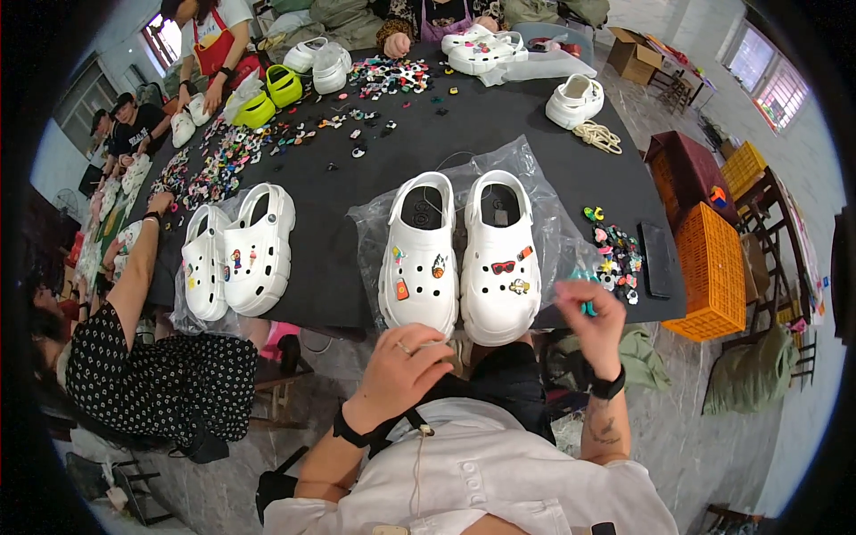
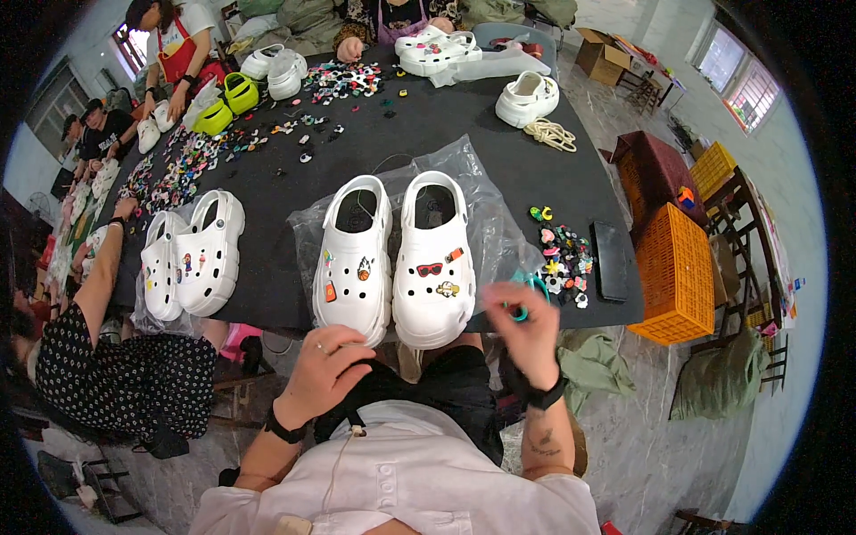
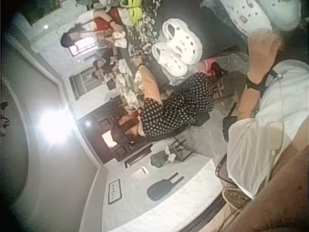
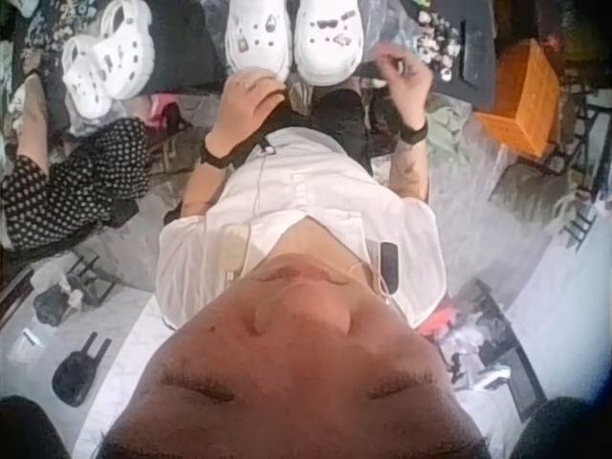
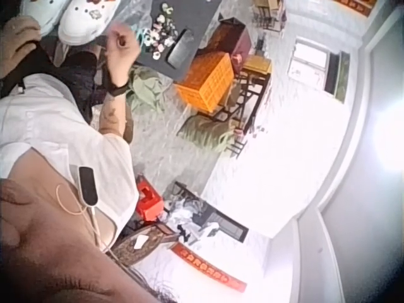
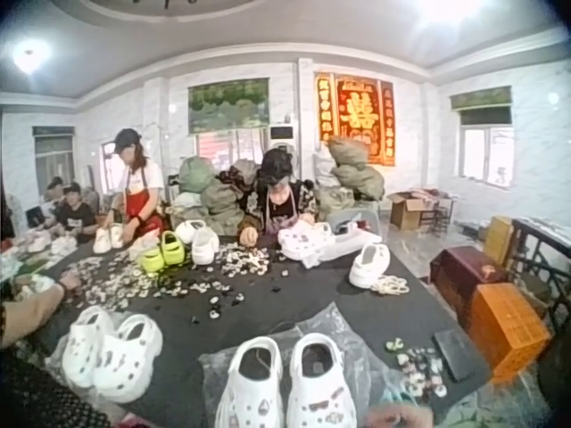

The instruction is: Decorating clog-style shoes by attaching plastic charms into the holes.

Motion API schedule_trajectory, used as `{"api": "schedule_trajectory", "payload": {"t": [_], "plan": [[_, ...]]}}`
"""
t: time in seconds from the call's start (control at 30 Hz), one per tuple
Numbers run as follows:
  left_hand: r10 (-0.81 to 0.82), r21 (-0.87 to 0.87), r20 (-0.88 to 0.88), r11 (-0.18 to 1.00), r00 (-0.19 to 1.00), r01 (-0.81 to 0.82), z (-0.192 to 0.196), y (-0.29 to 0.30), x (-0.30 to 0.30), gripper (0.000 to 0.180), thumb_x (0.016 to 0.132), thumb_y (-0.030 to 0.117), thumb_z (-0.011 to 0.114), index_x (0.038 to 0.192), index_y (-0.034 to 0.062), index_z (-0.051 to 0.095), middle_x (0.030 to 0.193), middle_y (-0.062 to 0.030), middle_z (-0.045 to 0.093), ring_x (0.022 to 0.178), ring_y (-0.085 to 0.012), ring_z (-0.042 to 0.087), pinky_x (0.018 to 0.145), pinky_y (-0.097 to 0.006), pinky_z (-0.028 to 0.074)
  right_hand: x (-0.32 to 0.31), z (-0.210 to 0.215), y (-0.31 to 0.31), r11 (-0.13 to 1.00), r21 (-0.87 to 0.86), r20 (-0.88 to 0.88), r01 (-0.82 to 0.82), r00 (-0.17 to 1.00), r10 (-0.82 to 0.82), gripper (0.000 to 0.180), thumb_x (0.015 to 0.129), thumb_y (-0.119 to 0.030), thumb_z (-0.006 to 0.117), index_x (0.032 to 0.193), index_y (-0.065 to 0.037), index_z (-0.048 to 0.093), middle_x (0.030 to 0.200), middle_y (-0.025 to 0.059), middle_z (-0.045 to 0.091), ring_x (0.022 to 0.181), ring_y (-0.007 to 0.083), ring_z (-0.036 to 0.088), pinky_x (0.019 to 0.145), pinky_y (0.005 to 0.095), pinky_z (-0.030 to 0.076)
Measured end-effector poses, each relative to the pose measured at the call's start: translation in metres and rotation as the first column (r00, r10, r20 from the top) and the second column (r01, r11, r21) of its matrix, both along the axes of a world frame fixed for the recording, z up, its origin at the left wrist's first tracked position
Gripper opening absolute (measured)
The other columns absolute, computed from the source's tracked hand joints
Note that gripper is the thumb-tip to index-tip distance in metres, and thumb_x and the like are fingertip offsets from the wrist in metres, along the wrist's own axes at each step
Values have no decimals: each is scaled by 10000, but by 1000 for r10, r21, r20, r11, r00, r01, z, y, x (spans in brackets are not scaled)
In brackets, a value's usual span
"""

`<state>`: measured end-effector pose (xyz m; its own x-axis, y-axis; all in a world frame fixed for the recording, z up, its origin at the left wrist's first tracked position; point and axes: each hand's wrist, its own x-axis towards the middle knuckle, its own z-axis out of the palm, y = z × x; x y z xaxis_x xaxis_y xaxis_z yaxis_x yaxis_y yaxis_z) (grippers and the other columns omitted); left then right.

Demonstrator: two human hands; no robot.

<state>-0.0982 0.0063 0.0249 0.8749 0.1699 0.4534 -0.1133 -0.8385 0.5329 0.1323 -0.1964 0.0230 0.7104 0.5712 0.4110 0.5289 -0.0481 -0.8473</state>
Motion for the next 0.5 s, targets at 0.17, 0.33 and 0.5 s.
{"api": "schedule_trajectory", "payload": {"t": [0.17,0.33,0.5], "plan": [[134,32,1,990,991,-134,-13,6,-8,223,794,120,724,1006,105,655,1191,-72,572,1150,-294,519,974,-439,385,67,-32,-27,961,12,110,278,954,-277,115,829,50,669,917,-24,671,1060,62,703,805,107,616,674,238,468],[193,82,-47,979,980,-189,-18,5,-17,214,804,124,724,1004,99,653,1262,-74,545,1218,-307,486,1006,-443,365,74,-30,-34,958,57,181,282,940,-288,137,808,105,646,871,-16,643,1056,87,697,915,175,659,765,282,518],[206,98,-15,974,978,-204,-25,5,-17,201,813,151,718,1004,125,661,1274,-38,547,1207,-271,493,990,-433,364,80,-34,-34,931,31,245,363,901,-359,145,798,80,665,888,-31,642,1052,79,699,921,191,657,741,291,515]]}}
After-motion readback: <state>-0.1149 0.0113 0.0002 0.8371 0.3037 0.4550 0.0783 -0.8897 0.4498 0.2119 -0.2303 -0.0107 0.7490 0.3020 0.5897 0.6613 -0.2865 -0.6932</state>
